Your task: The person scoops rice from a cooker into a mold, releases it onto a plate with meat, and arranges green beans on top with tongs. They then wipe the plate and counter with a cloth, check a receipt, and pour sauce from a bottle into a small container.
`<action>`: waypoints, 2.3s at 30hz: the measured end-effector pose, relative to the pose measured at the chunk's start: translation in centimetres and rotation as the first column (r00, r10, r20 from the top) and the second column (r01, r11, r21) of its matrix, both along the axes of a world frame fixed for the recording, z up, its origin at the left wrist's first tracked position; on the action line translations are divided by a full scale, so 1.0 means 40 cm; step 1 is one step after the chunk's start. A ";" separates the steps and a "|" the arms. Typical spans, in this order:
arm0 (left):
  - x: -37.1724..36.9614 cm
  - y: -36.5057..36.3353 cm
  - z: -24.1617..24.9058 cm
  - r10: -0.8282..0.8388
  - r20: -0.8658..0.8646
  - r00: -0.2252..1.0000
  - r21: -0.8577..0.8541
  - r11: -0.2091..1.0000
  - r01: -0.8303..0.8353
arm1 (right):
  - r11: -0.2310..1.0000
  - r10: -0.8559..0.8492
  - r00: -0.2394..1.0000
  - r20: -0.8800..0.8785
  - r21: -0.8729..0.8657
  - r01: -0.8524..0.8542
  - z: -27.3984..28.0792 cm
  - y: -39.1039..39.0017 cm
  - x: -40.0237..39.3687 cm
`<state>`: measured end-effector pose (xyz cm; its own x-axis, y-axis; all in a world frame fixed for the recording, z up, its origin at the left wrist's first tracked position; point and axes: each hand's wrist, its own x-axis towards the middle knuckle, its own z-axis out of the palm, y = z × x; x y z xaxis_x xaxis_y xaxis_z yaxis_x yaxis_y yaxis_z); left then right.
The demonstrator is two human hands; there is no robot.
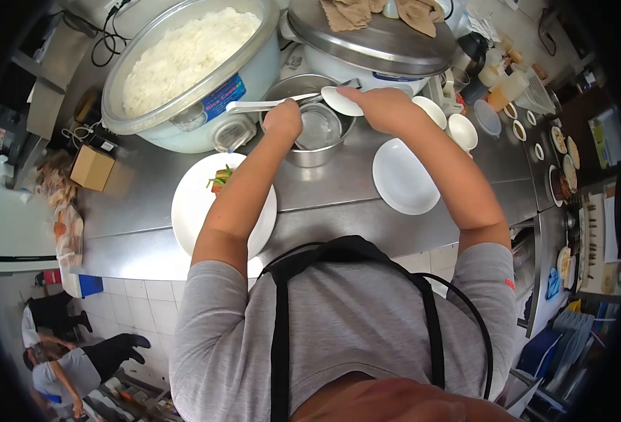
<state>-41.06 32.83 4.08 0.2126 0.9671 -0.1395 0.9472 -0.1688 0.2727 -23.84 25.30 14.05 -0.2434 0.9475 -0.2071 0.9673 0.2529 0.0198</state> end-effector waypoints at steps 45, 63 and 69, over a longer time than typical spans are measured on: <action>-0.011 -0.060 0.062 0.114 0.895 0.432 -0.049 0.986 -0.158 | 0.996 -0.049 0.532 -0.845 -0.081 -0.036 -0.222 0.057 -0.127; -0.054 -0.059 -0.064 0.514 0.830 -0.218 -0.508 0.857 0.087 | 0.842 0.127 0.839 -0.529 0.505 0.191 -0.190 0.136 -0.150; -0.069 -0.087 -0.027 0.430 0.902 -0.046 -0.407 0.880 0.243 | 0.963 0.107 0.909 -0.404 0.269 0.006 -0.091 0.162 -0.388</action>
